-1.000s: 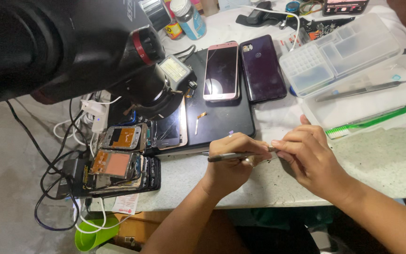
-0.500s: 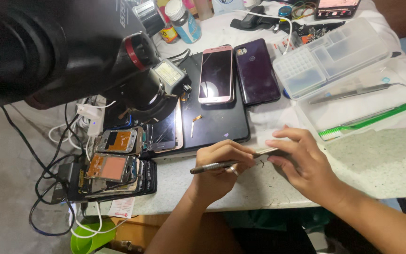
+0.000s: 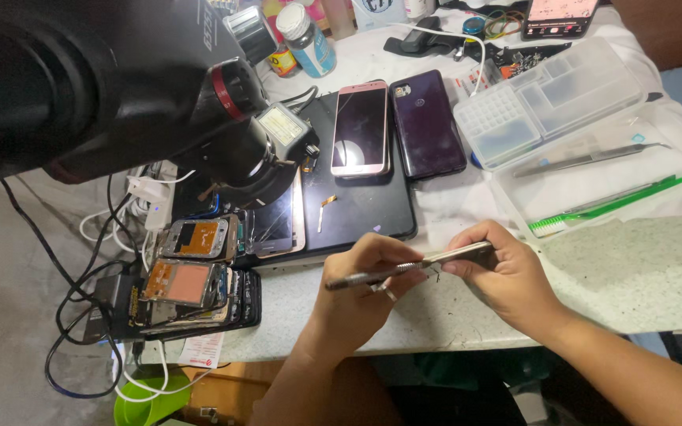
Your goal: The person uses a screwdriver and tweezers to remove screws and pry open the back cover of a smartphone. They carefully separate the cover from the frame and set it aside, exposing the internal components.
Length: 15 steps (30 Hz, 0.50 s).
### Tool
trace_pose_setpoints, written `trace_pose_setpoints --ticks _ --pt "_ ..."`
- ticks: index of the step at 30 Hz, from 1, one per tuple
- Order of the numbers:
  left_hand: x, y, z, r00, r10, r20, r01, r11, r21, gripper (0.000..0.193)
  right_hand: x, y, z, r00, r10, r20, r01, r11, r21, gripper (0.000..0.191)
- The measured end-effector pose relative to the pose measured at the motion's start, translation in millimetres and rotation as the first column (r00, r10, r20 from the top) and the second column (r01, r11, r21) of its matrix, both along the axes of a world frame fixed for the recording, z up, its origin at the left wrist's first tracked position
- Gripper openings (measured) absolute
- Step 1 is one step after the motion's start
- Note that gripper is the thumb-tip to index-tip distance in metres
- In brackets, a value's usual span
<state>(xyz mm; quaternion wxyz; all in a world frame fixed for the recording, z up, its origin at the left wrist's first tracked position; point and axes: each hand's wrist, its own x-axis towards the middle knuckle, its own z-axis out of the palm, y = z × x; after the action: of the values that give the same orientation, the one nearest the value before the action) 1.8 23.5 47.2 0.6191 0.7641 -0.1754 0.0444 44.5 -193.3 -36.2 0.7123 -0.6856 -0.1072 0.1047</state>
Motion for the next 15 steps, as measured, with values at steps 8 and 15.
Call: trace_pose_setpoints --ticks 8,15 --pt "-7 -16 -12 0.971 0.173 0.167 -0.171 0.985 -0.026 0.049 -2 2 0 0.993 -0.062 0.104 0.062 0.998 -0.006 0.018" --pt "-5 -18 -1 0.973 0.173 0.151 -0.177 0.984 0.018 0.025 -3 3 -1 0.990 -0.040 0.132 0.041 0.999 -0.002 0.021"
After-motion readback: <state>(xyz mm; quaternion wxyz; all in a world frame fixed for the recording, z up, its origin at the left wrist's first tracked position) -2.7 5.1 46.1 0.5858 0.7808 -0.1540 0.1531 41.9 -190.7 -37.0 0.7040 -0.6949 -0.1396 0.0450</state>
